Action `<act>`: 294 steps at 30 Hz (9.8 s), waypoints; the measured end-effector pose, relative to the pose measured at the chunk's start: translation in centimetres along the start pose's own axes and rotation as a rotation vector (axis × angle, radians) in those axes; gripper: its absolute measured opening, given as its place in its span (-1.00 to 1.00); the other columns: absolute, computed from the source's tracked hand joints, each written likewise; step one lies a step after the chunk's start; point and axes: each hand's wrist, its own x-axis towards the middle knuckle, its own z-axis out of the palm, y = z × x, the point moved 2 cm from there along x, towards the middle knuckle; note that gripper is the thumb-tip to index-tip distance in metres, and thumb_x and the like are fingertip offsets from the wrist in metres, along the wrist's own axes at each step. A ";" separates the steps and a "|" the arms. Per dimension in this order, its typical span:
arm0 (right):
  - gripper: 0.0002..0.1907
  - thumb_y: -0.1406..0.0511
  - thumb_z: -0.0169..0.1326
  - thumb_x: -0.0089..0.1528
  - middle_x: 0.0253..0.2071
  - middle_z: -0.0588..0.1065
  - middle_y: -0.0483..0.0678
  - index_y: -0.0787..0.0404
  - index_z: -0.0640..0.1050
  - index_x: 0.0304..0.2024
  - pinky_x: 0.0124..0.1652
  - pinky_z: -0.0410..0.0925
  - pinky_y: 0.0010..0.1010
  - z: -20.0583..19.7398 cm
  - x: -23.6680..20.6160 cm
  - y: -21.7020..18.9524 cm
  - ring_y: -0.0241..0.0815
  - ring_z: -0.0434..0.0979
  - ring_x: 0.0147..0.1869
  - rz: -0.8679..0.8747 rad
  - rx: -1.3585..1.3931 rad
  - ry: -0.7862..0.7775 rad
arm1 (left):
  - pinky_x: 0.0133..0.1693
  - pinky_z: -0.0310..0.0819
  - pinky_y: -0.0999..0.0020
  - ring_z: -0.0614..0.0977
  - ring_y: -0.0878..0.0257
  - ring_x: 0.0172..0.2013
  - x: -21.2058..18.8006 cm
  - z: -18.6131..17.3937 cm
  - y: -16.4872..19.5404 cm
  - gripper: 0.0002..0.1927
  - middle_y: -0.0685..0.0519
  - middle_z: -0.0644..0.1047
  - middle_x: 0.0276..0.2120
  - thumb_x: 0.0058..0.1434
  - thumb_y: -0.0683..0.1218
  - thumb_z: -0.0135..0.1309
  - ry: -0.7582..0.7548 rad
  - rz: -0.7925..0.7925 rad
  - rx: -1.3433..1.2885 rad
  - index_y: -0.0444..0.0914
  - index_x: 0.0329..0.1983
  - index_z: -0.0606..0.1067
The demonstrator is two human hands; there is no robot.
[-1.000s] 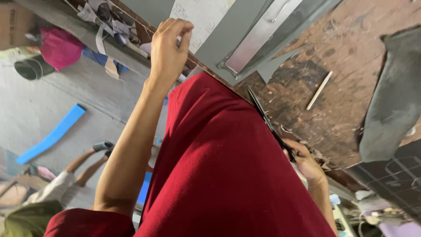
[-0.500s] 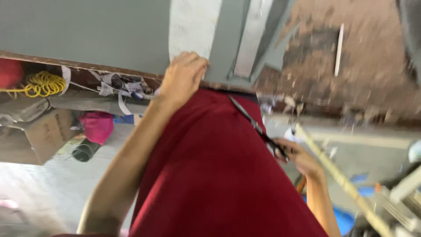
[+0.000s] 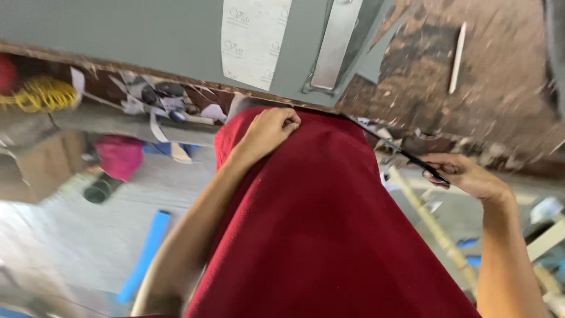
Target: The person aligns a paper pattern over a sheet of gray leather-like material on a workbench, marks the outline with chalk, and cuts along the marked line with scissors. They reposition the material and continue cutting out the shaped piece, then set the cut piece aside with other finished pieces.
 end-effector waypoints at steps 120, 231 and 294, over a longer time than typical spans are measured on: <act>-0.53 0.25 0.12 0.24 -0.30 0.57 -0.03 0.09 0.58 0.23 -0.29 0.29 -0.40 -0.6 5.1 -11.6 -0.22 0.42 -0.30 0.019 -0.645 -0.098 | -0.31 0.51 0.10 0.66 -0.04 -0.42 -9.4 3.3 -1.5 -0.82 -0.15 0.60 -0.47 0.20 -0.07 0.13 0.960 -0.507 -0.245 -0.29 -0.39 0.55; -0.62 0.28 0.09 0.36 -0.45 0.33 -0.27 0.33 0.53 0.18 -0.43 0.22 -0.59 38.2 10.2 -13.9 -0.46 0.29 -0.44 -0.480 1.062 0.582 | -0.16 0.29 0.03 0.41 -0.01 -0.05 4.7 -10.2 5.8 -0.55 -0.01 0.42 -0.12 -0.01 -0.13 0.38 -0.105 0.567 0.753 -0.18 -0.07 0.46; -0.60 0.23 0.13 0.35 -0.46 0.37 -0.27 0.29 0.54 0.18 -0.45 0.19 -0.61 24.7 9.9 -17.8 -0.47 0.30 -0.45 -0.449 0.793 0.452 | -0.08 0.34 -0.02 0.42 0.00 0.03 5.7 -10.7 7.3 -0.52 -0.03 0.44 -0.07 0.01 -0.11 0.35 -0.166 0.353 0.778 -0.16 0.02 0.50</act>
